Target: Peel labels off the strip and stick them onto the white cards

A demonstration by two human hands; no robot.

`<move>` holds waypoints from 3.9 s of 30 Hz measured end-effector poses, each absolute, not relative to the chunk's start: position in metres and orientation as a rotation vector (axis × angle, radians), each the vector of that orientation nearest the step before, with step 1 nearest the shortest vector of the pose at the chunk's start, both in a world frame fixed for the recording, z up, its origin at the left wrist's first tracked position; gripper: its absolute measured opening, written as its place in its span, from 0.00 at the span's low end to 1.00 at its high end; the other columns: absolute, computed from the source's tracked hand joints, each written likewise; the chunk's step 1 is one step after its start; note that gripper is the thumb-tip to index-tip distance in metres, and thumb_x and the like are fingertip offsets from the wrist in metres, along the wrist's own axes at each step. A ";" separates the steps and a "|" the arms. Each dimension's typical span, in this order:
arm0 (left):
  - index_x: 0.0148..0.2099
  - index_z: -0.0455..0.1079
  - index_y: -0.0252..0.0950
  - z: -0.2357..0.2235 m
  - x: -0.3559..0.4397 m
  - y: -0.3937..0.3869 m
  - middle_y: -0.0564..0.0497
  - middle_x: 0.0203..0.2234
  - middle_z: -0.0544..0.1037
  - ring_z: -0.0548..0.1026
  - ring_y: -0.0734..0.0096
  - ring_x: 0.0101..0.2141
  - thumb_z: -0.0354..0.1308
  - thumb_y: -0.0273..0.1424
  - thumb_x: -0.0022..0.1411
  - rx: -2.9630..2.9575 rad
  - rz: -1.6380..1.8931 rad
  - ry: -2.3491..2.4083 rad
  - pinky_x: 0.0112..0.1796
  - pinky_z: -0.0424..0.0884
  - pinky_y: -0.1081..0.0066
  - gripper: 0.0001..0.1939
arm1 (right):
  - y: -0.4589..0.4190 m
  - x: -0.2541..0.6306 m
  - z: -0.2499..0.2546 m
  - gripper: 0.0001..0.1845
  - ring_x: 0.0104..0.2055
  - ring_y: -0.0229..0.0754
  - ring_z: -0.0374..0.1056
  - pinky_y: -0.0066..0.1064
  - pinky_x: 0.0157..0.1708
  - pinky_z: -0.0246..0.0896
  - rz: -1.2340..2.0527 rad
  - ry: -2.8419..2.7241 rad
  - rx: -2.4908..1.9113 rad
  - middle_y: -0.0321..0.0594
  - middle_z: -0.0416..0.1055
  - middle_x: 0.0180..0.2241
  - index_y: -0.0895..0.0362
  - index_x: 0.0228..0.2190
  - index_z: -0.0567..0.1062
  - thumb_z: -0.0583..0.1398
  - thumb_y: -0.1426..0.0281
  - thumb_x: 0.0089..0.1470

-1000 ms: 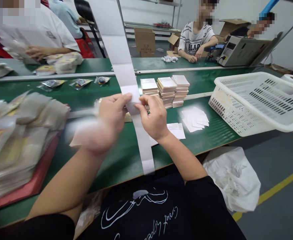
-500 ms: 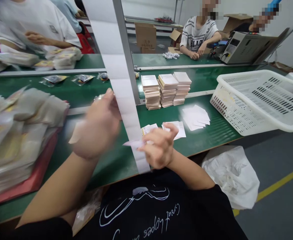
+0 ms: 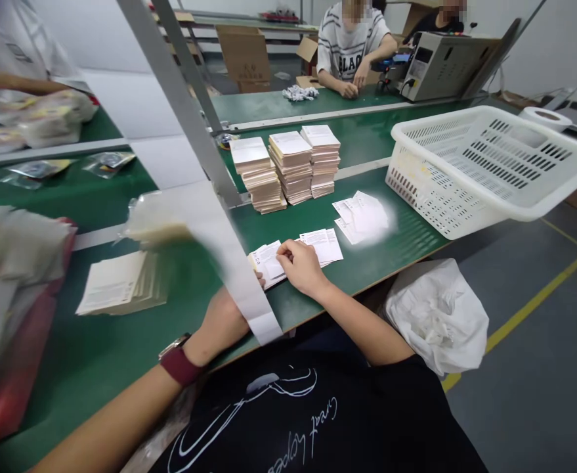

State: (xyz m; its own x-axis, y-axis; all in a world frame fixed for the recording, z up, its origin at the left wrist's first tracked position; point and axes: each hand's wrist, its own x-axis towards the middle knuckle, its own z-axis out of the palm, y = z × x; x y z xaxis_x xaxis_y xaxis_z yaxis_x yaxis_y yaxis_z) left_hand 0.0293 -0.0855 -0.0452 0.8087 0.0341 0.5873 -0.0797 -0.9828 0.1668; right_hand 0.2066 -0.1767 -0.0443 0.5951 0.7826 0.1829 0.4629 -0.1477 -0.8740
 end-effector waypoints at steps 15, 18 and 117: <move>0.64 0.62 0.37 -0.067 0.027 -0.080 0.41 0.53 0.75 0.75 0.53 0.53 0.52 0.29 0.66 2.912 0.765 0.044 0.52 0.74 0.52 0.24 | -0.178 0.207 -0.037 0.06 0.36 0.40 0.66 0.34 0.42 0.55 0.275 -1.171 -1.919 0.35 0.72 0.30 0.54 0.28 0.69 0.57 0.76 0.56; 0.65 0.60 0.35 -0.063 0.026 -0.081 0.39 0.53 0.75 0.76 0.52 0.51 0.53 0.27 0.65 2.932 0.779 -0.011 0.49 0.76 0.52 0.27 | -0.179 0.207 -0.037 0.06 0.36 0.40 0.66 0.33 0.41 0.56 0.277 -1.129 -1.890 0.35 0.72 0.30 0.54 0.28 0.69 0.57 0.76 0.55; 0.54 0.64 0.21 0.248 0.127 0.000 0.43 0.51 0.74 0.73 0.53 0.54 0.49 0.22 0.67 1.396 1.064 0.412 0.40 0.74 0.73 0.15 | -0.071 0.213 0.228 0.14 0.43 0.43 0.73 0.41 0.50 0.67 -0.449 -1.341 -1.434 0.31 0.63 0.28 0.51 0.30 0.60 0.55 0.82 0.48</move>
